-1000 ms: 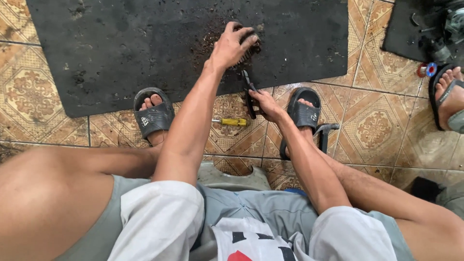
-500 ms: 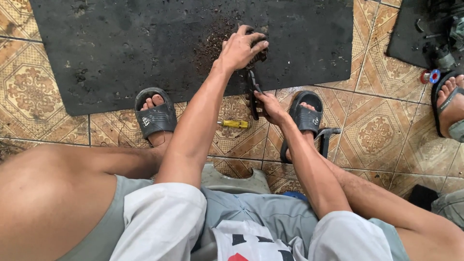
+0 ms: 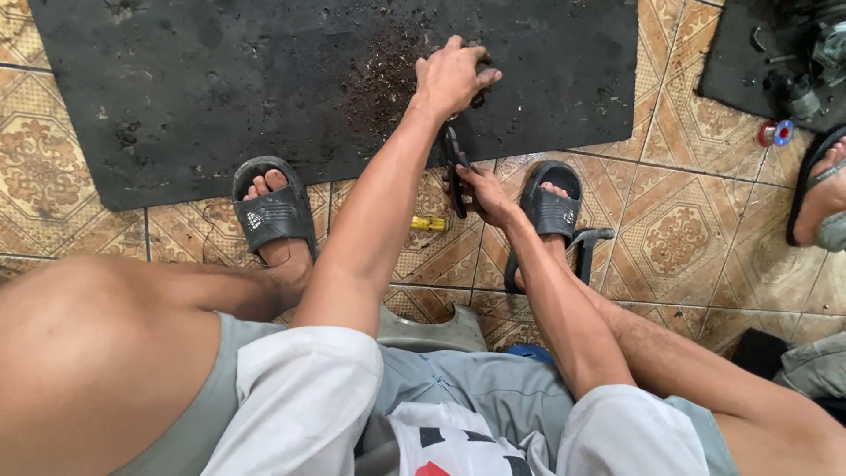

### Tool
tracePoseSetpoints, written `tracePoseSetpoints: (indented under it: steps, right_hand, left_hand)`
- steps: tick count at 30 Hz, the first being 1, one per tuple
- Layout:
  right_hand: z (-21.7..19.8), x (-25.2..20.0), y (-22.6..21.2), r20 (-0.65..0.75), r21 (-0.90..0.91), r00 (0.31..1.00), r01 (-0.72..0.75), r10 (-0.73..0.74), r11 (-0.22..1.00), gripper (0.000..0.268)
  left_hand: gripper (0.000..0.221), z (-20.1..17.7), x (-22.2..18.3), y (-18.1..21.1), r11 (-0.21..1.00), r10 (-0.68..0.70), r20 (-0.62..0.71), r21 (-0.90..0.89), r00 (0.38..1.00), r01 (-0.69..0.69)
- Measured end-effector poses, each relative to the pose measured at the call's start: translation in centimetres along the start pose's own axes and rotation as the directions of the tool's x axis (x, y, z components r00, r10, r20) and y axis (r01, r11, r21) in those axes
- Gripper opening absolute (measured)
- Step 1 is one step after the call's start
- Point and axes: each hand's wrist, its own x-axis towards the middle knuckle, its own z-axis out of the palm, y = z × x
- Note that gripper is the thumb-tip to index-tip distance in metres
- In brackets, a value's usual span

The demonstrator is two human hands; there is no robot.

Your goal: The person sits on a low stool and uses pliers and a screwdriver to scrape and remove debris from a cylindrical motor part placed on a black mat. The person repeatedly rotates the part and scrapes its surface, leaving debris on the mat.

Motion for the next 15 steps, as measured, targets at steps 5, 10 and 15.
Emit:
tracePoseSetpoints:
  steps: [5,10,15]
  right_hand:
    - [-0.3,0.7,0.3,-0.001,-0.040,1.000,0.001,-0.001,0.999,0.031]
    - [-0.8,1.6,0.9,-0.042,-0.046,0.999,-0.028,0.026,0.999,0.029]
    - [-1.6,2.8,1.8,-0.053,-0.076,0.998,0.015,-0.019,0.997,0.025]
  left_hand:
    - [0.048,1.3,2.0,-0.9,1.000,-0.008,-0.038,0.002,0.999,0.008]
    - [0.080,2.0,2.7,-0.9,0.996,-0.058,-0.070,0.061,0.996,0.062]
    - [0.071,1.5,2.5,0.0,0.996,-0.042,-0.067,0.074,0.997,0.047]
